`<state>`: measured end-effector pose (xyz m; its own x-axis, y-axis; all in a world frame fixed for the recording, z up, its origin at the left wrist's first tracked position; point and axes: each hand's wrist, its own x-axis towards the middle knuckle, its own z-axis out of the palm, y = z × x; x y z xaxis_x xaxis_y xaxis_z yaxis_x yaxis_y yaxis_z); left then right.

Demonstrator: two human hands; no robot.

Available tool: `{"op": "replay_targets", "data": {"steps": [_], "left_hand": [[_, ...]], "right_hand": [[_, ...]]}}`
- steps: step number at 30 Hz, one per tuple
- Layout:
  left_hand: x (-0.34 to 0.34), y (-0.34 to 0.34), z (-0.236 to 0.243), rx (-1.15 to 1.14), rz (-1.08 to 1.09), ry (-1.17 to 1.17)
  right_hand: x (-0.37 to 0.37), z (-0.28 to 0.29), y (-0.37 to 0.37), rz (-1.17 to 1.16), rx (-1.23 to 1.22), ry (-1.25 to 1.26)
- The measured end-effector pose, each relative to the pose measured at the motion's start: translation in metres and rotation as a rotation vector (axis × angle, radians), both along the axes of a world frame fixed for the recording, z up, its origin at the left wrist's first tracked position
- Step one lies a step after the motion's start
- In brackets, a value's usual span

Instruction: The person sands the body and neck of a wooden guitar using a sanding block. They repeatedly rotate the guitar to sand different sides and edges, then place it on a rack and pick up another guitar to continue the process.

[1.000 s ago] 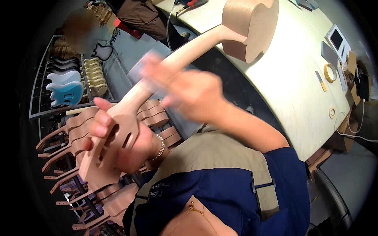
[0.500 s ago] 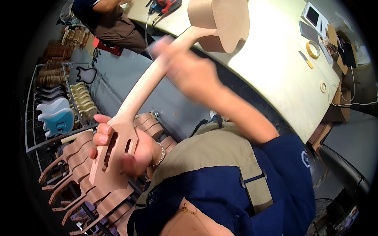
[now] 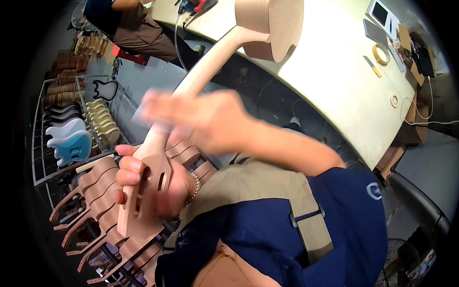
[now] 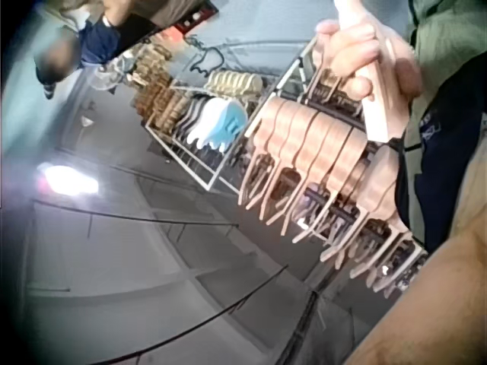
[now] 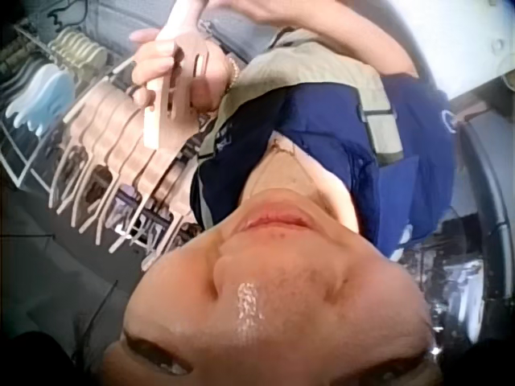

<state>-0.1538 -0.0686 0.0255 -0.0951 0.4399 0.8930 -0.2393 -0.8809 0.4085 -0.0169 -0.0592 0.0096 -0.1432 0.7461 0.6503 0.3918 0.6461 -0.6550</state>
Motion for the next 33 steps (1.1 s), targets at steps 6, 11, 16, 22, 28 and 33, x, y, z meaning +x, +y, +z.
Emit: {"op": "replay_targets", "data": {"steps": [6, 11, 16, 22, 28, 33], "left_hand": [[-0.003, -0.001, -0.002, -0.060, 0.055, -0.043], [0.000, -0.008, 0.001, -0.060, 0.084, -0.134], [0.002, -0.007, 0.003, -0.136, 0.259, -0.141], [-0.003, -0.003, 0.010, -0.163, 0.237, -0.171], [0.001, 0.001, 0.009, -0.299, 0.358, -0.352], [-0.008, 0.005, 0.011, -0.181, 0.200, -0.212]], "right_hand": [[0.015, -0.037, 0.023, -0.247, -0.129, 0.093], [0.003, -0.023, 0.009, -0.051, 0.096, 0.036], [0.021, -0.050, 0.031, -0.217, -0.202, 0.111], [0.004, -0.049, 0.027, -0.028, -0.124, 0.087], [-0.040, -0.031, 0.006, 0.054, -0.172, 0.146], [0.015, -0.052, 0.042, -0.118, -0.109, 0.093]]}}
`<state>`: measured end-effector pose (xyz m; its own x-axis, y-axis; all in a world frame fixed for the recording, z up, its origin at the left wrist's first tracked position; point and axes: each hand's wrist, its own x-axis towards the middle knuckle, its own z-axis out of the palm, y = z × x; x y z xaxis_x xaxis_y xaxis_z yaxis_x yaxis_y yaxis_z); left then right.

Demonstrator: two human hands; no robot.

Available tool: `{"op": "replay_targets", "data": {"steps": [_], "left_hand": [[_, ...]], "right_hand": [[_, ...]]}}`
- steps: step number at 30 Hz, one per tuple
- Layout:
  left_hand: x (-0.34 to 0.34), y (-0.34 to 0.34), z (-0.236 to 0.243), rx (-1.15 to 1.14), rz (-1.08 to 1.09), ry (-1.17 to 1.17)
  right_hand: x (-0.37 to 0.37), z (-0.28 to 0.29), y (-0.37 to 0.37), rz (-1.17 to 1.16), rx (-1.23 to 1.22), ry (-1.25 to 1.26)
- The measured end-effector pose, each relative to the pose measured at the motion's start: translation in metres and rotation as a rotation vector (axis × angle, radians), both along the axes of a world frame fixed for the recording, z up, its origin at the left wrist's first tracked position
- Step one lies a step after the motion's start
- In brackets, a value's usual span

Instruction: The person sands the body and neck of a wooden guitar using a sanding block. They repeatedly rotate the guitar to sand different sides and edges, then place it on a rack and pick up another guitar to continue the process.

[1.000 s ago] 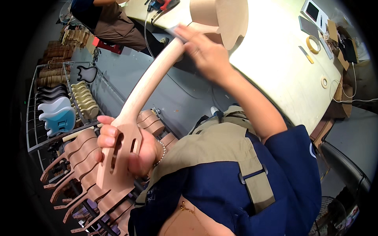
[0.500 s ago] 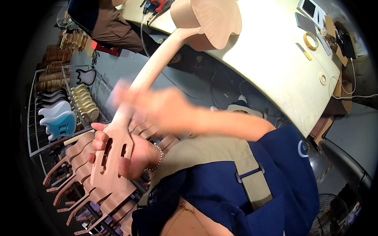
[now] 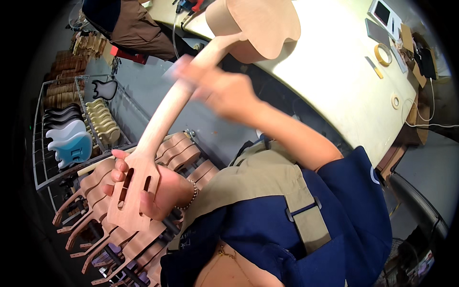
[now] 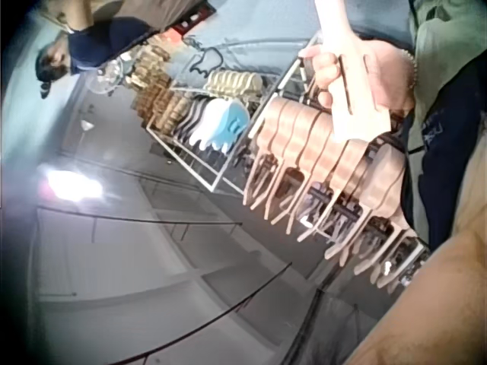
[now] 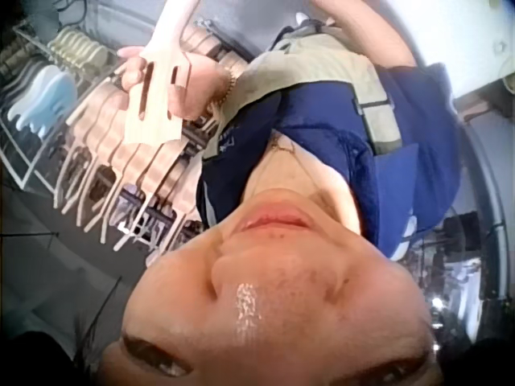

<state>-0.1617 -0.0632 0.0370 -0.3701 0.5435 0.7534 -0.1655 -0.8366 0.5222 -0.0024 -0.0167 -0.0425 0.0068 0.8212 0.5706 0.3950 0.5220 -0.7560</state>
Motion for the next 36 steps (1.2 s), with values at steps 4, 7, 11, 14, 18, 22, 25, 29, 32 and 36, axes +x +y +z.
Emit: {"op": "replay_targets", "data": {"steps": [4, 7, 11, 14, 18, 22, 25, 29, 32, 36], "left_hand": [[0.003, 0.005, -0.002, -0.031, 0.020, -0.047], [0.007, 0.002, -0.011, 0.068, -0.102, -0.242], [-0.001, 0.007, -0.009, 0.084, -0.200, 0.092], [0.002, 0.011, -0.009, 0.094, -0.183, 0.065], [-0.002, 0.004, -0.012, 0.081, -0.165, 0.039], [0.000, 0.008, -0.004, 0.103, -0.181, 0.152], [0.006, 0.011, -0.007, 0.075, -0.122, 0.080], [0.010, 0.007, 0.004, 0.076, -0.100, -0.046], [0.010, 0.013, 0.003, 0.048, -0.091, -0.017], [0.006, 0.019, -0.002, 0.041, -0.120, -0.024]], "right_hand": [[-0.023, 0.011, -0.007, -0.010, -0.071, -0.037], [-0.032, 0.036, -0.021, 0.177, 0.111, -0.161], [0.028, 0.011, 0.009, -0.038, -0.081, -0.027], [0.004, 0.027, -0.008, 0.010, -0.112, -0.094], [-0.020, 0.052, -0.021, 0.126, 0.198, -0.192], [0.050, -0.008, 0.021, -0.179, -0.029, -0.094], [-0.002, 0.039, -0.018, 0.093, -0.137, -0.048], [-0.013, 0.044, -0.015, 0.155, 0.062, -0.102], [0.043, -0.002, 0.027, -0.107, 0.000, -0.125], [-0.036, 0.035, -0.024, 0.106, 0.062, -0.044]]}}
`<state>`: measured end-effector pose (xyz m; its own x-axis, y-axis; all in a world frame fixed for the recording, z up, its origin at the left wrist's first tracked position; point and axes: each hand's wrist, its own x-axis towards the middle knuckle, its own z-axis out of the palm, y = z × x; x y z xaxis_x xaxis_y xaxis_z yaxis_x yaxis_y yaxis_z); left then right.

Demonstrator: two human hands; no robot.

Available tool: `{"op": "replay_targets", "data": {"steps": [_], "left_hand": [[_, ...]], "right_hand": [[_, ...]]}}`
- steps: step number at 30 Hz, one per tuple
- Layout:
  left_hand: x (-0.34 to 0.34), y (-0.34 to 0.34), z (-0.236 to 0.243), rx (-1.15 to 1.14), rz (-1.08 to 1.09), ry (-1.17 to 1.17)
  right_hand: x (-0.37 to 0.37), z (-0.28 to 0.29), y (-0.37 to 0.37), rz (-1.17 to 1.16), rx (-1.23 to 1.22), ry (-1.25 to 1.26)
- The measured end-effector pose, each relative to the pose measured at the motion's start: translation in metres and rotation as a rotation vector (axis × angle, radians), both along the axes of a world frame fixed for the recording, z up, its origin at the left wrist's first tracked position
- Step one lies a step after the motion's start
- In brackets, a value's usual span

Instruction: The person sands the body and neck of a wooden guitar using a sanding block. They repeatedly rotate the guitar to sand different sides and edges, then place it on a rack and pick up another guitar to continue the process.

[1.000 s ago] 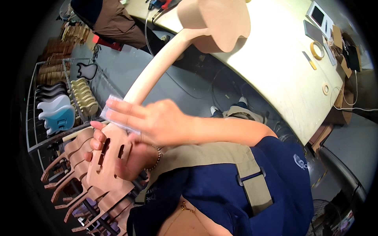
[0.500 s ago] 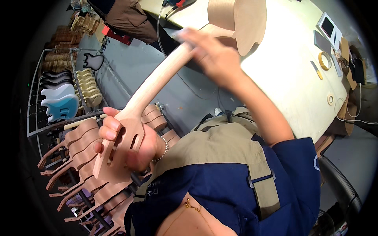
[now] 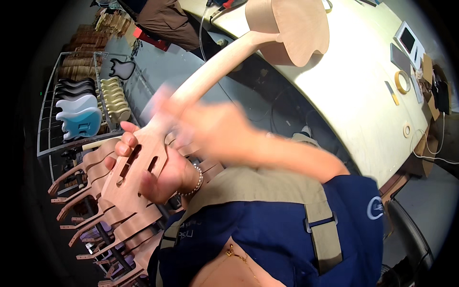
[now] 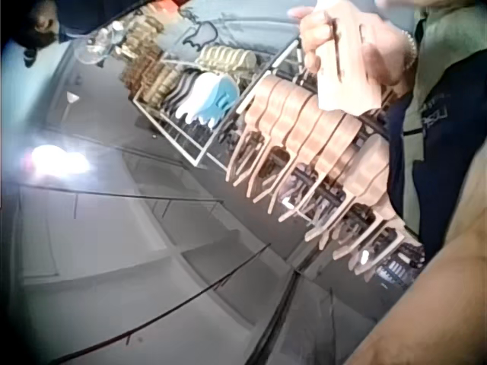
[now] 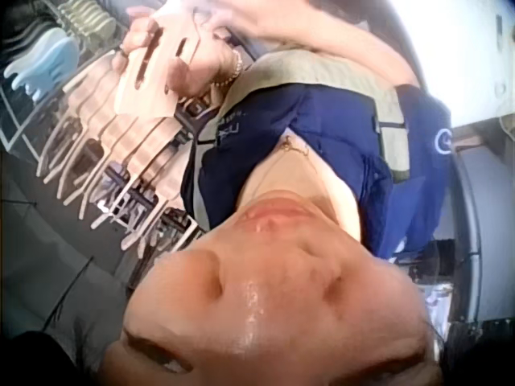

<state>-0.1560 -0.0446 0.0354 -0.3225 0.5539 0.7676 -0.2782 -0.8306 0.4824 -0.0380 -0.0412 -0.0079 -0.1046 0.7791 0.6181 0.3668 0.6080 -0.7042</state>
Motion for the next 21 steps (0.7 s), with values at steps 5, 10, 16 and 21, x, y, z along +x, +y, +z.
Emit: {"op": "replay_targets", "data": {"steps": [5, 10, 16, 21], "left_hand": [[0.007, -0.005, 0.020, -0.092, 0.160, -0.047], [0.022, 0.020, 0.041, -0.021, 0.059, 0.059], [0.097, 0.116, 0.070, 0.325, 0.049, 0.254], [0.151, 0.175, -0.010, -0.145, -0.217, 0.103]], "right_hand": [[0.041, -0.026, 0.027, -0.194, -0.044, -0.074], [0.110, -0.043, 0.007, -0.276, 0.130, 0.300], [0.276, -0.152, -0.025, -1.064, -0.223, -0.156], [0.302, -0.183, -0.055, -1.262, -0.467, -0.389]]}}
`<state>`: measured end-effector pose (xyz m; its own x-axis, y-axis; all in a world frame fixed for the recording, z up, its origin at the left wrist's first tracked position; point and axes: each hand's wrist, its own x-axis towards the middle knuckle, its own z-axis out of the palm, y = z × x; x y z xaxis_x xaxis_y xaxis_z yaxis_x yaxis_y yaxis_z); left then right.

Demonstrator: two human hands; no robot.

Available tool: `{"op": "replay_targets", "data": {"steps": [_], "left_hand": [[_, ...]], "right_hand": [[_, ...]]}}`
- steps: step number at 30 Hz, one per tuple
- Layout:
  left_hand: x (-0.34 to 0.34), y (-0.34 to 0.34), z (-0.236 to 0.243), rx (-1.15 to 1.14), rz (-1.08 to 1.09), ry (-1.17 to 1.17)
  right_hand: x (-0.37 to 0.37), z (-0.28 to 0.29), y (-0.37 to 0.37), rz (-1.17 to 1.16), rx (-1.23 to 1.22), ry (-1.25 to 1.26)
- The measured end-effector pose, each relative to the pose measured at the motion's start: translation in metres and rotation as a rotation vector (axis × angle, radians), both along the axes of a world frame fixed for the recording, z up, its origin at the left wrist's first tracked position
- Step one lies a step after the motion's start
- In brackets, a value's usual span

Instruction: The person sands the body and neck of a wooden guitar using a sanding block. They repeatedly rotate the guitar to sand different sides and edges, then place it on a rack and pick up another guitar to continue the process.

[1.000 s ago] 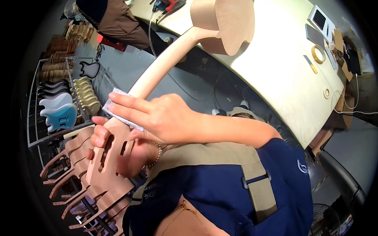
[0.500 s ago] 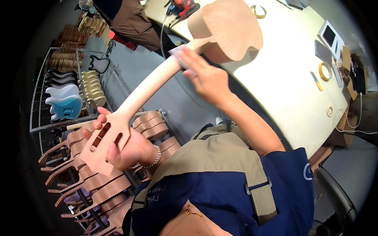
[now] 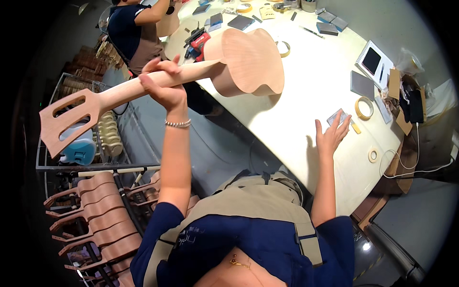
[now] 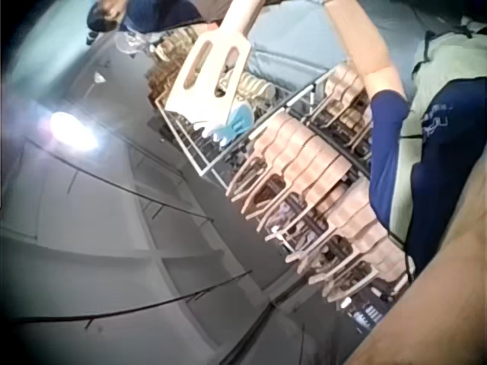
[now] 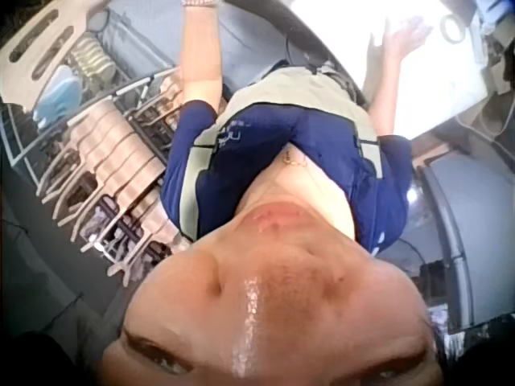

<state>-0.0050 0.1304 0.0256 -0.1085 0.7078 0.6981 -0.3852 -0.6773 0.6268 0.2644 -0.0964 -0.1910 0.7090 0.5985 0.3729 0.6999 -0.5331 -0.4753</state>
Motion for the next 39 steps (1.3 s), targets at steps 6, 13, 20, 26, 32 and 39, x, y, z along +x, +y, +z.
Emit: {"op": "replay_targets", "data": {"steps": [6, 13, 20, 26, 32, 39], "left_hand": [[-0.034, -0.016, 0.024, -0.339, -0.016, -0.350], [-0.075, -0.040, 0.010, -0.561, -0.054, -0.422], [-0.086, -0.053, -0.005, -0.281, -0.102, -0.269], [-0.094, -0.060, -0.013, -0.273, -0.090, -0.209], [-0.089, -0.064, -0.007, -0.318, -0.043, -0.207], [-0.084, -0.071, 0.007, -0.340, 0.025, -0.093]], "right_hand": [[0.004, -0.031, 0.010, 0.190, 0.329, 0.829], [-0.026, 0.027, 0.040, 0.651, 0.625, 2.092], [-0.050, 0.017, 0.041, 0.507, 0.596, 2.190], [-0.051, 0.005, 0.045, 0.545, 0.442, 2.269], [-0.060, 0.008, 0.053, 0.395, 0.314, 2.239], [-0.057, -0.005, 0.061, 0.440, 0.177, 2.315]]}}
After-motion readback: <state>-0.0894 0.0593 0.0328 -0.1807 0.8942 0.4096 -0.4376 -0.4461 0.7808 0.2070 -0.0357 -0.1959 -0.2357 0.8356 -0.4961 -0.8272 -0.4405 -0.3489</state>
